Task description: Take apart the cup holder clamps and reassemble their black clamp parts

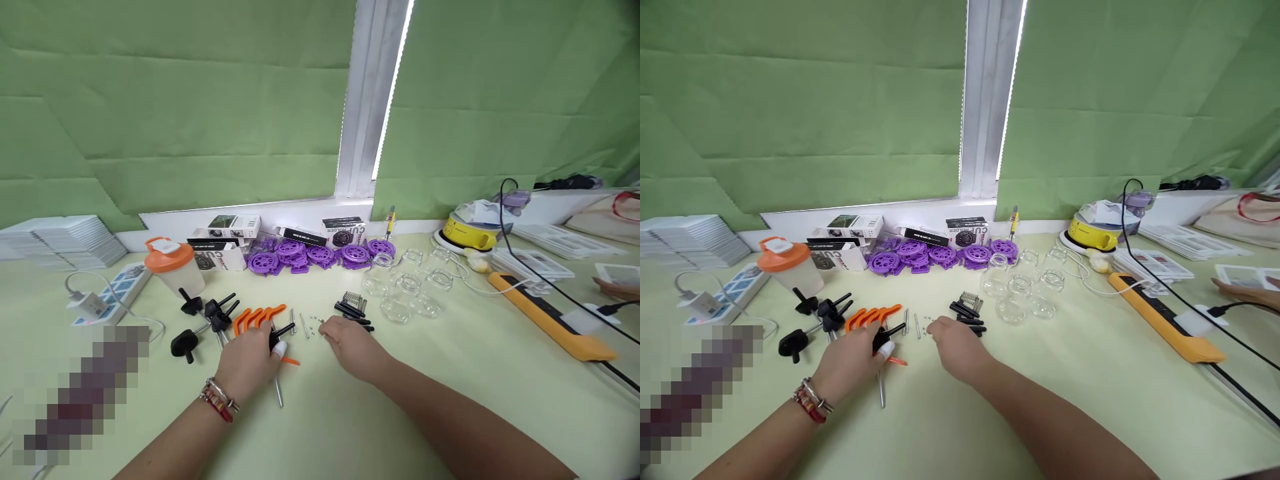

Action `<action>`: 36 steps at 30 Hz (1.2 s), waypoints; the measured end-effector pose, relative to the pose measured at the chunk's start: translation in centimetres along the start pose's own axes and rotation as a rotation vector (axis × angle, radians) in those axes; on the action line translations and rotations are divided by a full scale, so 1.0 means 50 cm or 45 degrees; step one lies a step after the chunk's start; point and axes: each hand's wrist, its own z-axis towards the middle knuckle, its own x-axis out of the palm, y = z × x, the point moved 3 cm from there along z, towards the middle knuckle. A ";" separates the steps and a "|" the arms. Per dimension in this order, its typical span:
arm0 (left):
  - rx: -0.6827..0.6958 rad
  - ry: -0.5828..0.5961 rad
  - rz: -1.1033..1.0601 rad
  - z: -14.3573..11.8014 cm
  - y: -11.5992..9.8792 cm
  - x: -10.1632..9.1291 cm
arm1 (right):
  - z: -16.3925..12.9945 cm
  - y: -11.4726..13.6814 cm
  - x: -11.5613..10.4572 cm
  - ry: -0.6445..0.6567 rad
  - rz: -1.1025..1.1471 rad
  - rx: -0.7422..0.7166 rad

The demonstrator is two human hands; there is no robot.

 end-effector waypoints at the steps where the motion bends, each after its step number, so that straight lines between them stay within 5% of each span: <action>1: -0.003 -0.006 0.000 0.001 -0.003 0.004 | -0.001 0.008 0.008 0.026 0.027 -0.018; 11: 0.123 -0.110 0.006 -0.016 -0.017 0.001 | -0.001 0.030 0.040 -0.010 0.440 0.075; 19: 0.305 -0.329 -0.356 -0.040 -0.036 0.016 | 0.007 0.050 0.073 0.200 1.445 0.348; 24: 0.299 -0.166 -0.805 -0.035 -0.032 0.025 | -0.006 0.048 0.076 0.228 1.637 0.444; 28: 0.391 -0.010 -0.898 -0.047 -0.044 0.012 | -0.007 0.026 0.083 0.165 1.551 0.573; 36: 0.773 0.240 -0.938 -0.073 -0.059 -0.026 | -0.005 0.020 0.054 0.469 1.526 0.468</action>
